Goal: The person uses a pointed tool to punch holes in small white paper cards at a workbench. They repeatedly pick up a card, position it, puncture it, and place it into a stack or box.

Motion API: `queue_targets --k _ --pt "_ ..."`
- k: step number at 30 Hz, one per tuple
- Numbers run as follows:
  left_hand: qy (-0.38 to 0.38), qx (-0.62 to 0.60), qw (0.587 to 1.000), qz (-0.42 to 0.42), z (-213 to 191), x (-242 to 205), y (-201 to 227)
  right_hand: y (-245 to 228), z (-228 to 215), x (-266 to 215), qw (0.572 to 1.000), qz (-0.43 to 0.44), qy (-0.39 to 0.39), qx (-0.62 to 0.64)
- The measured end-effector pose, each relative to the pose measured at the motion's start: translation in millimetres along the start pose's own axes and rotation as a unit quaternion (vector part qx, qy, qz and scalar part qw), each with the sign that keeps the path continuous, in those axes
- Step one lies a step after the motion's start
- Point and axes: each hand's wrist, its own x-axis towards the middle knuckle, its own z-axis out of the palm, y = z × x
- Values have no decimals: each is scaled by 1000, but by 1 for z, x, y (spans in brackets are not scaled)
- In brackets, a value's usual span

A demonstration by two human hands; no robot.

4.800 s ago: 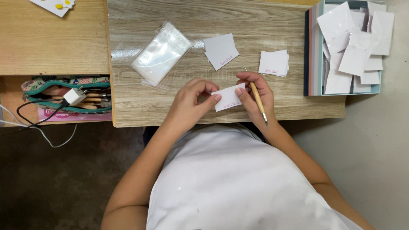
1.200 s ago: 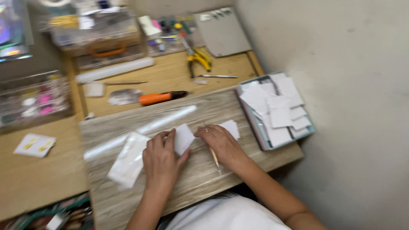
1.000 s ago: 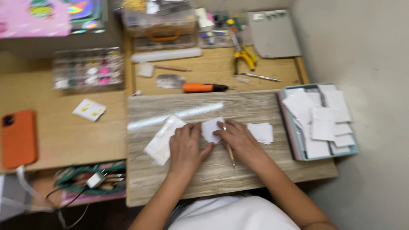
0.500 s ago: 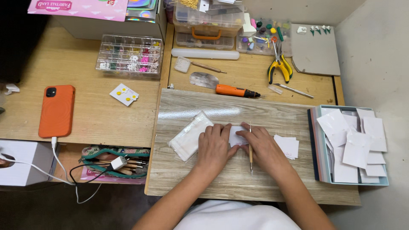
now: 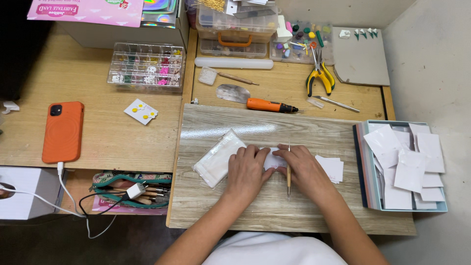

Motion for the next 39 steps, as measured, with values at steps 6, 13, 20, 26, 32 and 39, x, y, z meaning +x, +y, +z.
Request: queue_targets --k 6,13,20,26,32,39 --pt "-1 -8 1000 -4 -1 -1 -1 4 1 -1 1000 -4 -9 -5" --pt "-9 -21 1000 -4 -6 0 1 4 4 -3 1000 -16 18 -17" --pt "30 -25 999 19 -3 0 -2 -11 -8 1 998 -47 42 -2" --pt "67 -32 996 57 7 -2 -6 -4 -3 -3 992 -78 95 -3" --pt "49 -60 994 77 15 0 -9 -2 -4 -8 987 -52 142 60" --pt "11 -159 987 21 -14 -3 -2 -1 -4 -14 971 37 133 195"
